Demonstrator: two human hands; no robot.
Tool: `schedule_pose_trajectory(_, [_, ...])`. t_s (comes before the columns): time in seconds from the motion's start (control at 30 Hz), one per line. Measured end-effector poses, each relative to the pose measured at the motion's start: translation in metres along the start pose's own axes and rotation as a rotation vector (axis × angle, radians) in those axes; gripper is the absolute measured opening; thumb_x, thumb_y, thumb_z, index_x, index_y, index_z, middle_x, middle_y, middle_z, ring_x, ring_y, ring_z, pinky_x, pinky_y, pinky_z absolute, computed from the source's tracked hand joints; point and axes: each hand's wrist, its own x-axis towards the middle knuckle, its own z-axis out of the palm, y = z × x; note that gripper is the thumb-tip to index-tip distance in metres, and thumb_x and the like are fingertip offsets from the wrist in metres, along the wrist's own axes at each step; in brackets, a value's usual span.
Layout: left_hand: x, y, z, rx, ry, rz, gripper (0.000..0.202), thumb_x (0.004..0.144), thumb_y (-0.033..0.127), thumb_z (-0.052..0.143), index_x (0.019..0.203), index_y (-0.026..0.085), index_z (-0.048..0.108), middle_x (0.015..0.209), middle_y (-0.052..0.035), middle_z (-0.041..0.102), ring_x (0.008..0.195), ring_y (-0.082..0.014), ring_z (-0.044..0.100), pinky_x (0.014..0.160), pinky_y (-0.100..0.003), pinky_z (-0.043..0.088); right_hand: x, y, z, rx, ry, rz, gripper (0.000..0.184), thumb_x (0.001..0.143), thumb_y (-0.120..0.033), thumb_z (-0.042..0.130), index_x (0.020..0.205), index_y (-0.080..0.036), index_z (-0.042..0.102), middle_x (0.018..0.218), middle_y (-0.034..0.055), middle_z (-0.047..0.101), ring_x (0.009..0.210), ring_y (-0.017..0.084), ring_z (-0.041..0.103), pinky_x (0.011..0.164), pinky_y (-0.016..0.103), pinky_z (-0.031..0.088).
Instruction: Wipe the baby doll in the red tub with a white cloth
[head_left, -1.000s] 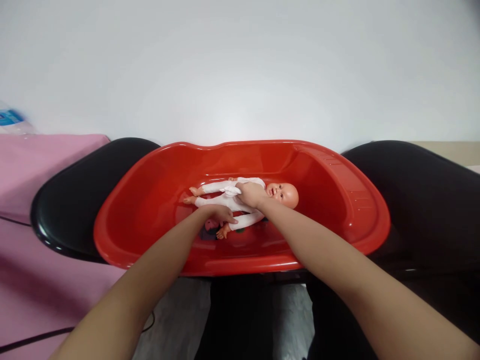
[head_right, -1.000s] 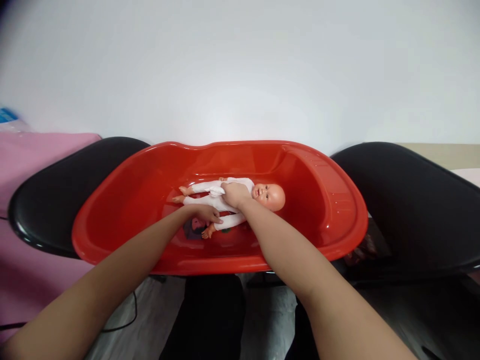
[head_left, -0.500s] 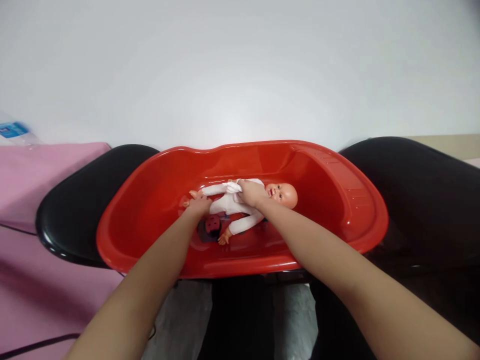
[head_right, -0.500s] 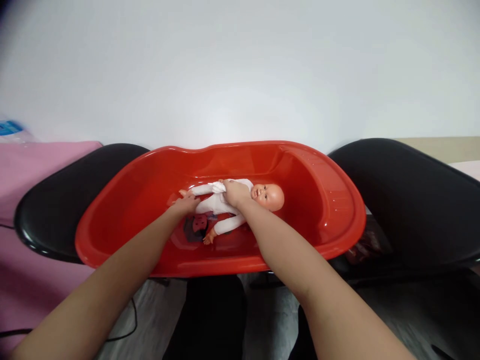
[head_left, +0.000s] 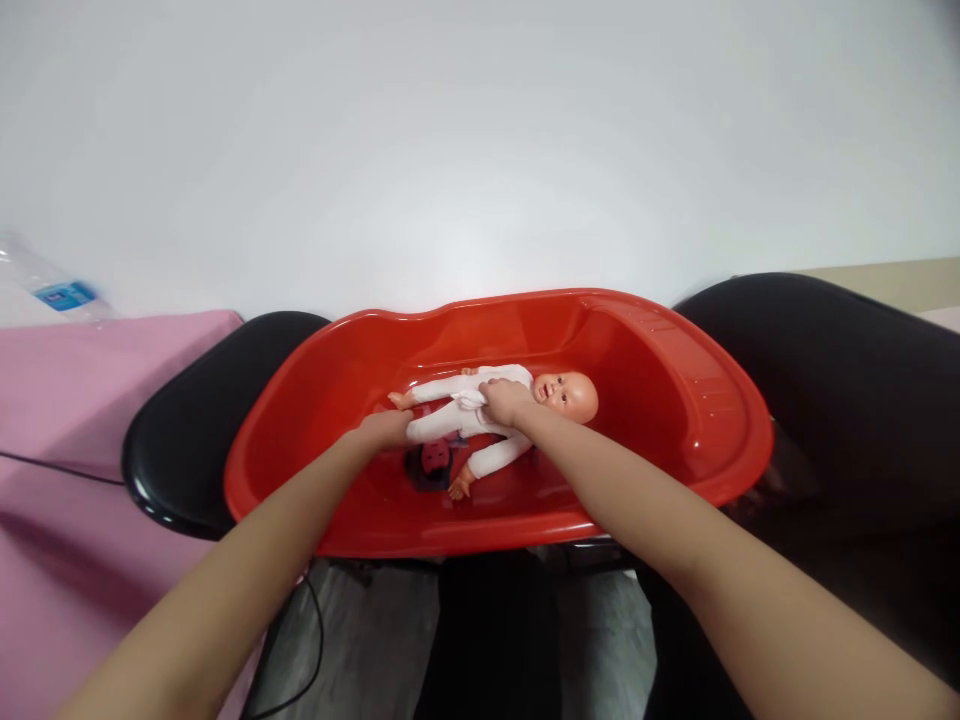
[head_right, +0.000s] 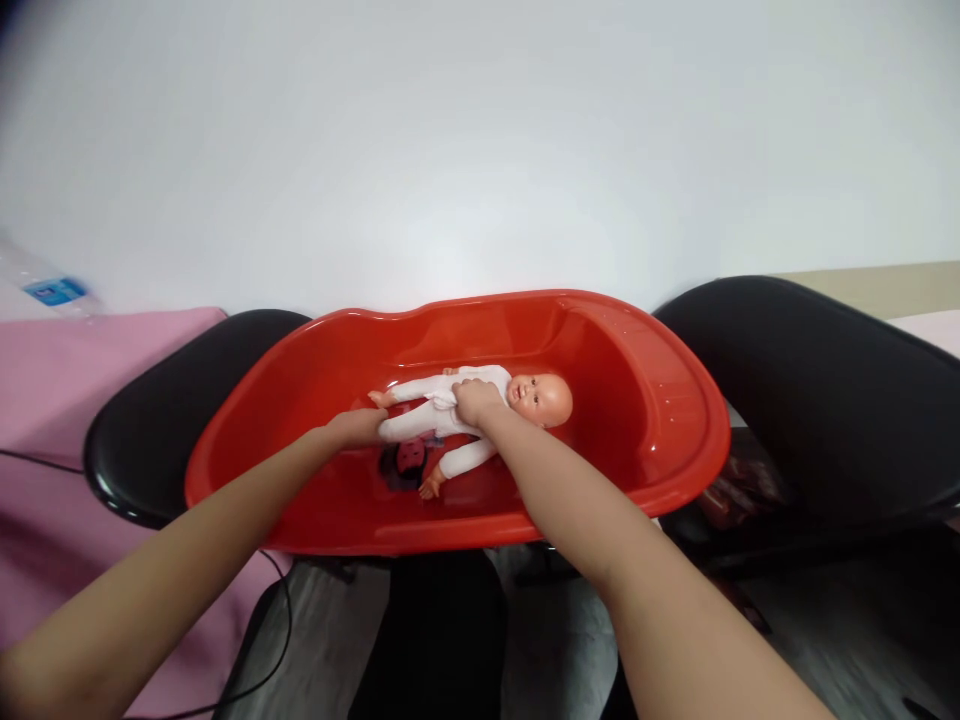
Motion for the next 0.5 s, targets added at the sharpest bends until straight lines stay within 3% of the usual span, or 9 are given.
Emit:
schedule_pose_trajectory(0.1, [-0.020,-0.005,-0.009,-0.098,-0.141,0.019,0.051,0.076,0.053,0.072,0.118,0.025,0.071,0.120,-0.0080,0.073,0.098,-0.0276,0.067,0.078,-0.029,0.049,0.000,-0.006,0.004,-0.011,-0.021,-0.036,0.036,0.091,-0.030,0.058,0.122,-0.016,0.068,0.127,0.0167,0.067,0.119,0.033,0.063,0.093,0.041,0.051])
schedule_pose_trajectory(0.2, [-0.032,-0.007,-0.014,-0.170,-0.233,0.020,0.048,0.072,0.044,0.072,0.114,0.022,0.072,0.107,-0.0077,0.075,0.085,-0.0260,0.068,0.065,-0.028,0.048,0.001,-0.010,0.006,-0.023,-0.032,-0.049,0.036,0.091,-0.031,0.059,0.122,-0.016,0.068,0.127,0.0168,0.066,0.120,0.033,0.061,0.094,0.042,0.051])
schedule_pose_trajectory(0.37, [-0.031,-0.006,-0.015,-0.218,-0.394,0.057,0.046,0.069,0.041,0.074,0.110,0.020,0.072,0.088,-0.0066,0.073,0.069,-0.0233,0.065,0.057,-0.029,0.047,-0.003,-0.009,0.004,-0.034,-0.019,-0.037,0.036,0.095,-0.035,0.055,0.124,-0.018,0.066,0.127,0.0151,0.065,0.111,0.030,0.064,0.091,0.039,0.049])
schedule_pose_trajectory(0.5, [-0.028,-0.002,-0.012,-0.252,-0.517,0.034,0.041,0.071,0.049,0.075,0.099,0.019,0.070,0.067,-0.0049,0.065,0.058,-0.0211,0.060,0.053,-0.030,0.046,-0.012,-0.020,-0.010,-0.029,0.162,-0.153,0.033,0.100,-0.033,0.052,0.127,-0.017,0.062,0.132,0.0145,0.061,0.117,0.025,0.058,0.097,0.036,0.044])
